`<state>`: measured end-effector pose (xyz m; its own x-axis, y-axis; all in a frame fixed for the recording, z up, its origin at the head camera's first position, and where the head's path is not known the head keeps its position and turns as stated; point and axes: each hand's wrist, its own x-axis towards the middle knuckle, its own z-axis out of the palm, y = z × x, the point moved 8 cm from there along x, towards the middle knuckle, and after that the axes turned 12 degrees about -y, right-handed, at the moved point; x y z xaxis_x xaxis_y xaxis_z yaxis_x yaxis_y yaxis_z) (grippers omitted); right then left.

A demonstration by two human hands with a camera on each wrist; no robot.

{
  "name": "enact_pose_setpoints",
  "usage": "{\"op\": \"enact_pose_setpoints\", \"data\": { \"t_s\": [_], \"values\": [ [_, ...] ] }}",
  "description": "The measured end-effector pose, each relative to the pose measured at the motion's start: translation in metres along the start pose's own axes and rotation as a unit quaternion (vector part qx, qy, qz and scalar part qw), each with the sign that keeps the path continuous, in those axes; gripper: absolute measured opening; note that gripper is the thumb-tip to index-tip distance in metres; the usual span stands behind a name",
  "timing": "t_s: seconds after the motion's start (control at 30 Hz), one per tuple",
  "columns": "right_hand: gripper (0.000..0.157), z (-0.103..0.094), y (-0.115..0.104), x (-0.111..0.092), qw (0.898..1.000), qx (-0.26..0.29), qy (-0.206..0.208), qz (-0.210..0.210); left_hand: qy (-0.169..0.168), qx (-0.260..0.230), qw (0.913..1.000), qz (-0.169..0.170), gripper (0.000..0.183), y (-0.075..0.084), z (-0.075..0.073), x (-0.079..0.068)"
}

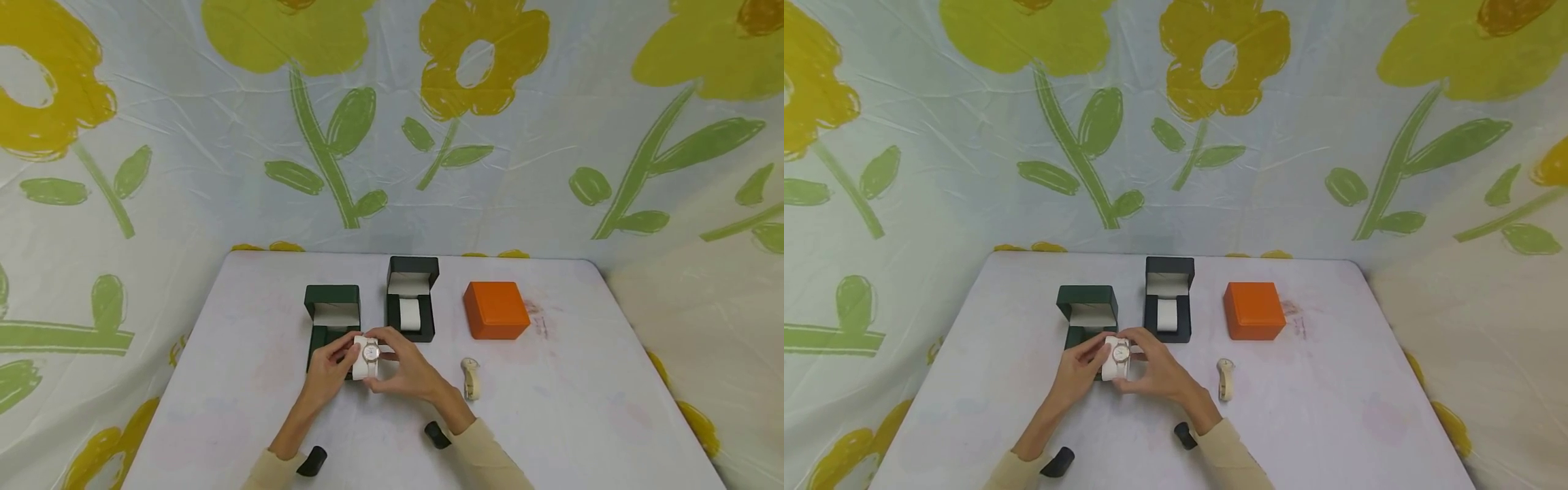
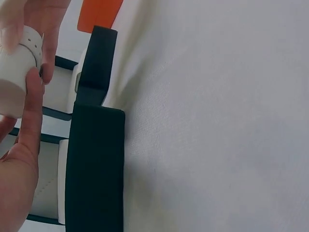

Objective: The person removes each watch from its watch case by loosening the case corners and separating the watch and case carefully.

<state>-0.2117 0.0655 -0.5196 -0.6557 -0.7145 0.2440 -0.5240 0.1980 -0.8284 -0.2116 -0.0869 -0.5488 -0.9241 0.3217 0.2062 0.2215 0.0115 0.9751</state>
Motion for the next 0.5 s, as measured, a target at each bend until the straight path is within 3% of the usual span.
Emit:
{"op": "enact_pose_setpoints", "data": {
  "t_s": [0.23, 0.5],
  "values": [
    [0.072, 0.0002, 0.001, -0.0019, 1.0, 0.01, 0.005, -0.001, -0.004, 0.013, 0.9992, -0.038, 0.035, -0.0048, -0.0004, -0.0018],
    [0.077, -0.001, 0.0069, -0.0044, 0.999, 0.008, 0.033, 0.014, -0.077, -0.023, 0.9934, -0.082, 0.047, -0.0061, 0.0065, -0.0041]
  ]
}}
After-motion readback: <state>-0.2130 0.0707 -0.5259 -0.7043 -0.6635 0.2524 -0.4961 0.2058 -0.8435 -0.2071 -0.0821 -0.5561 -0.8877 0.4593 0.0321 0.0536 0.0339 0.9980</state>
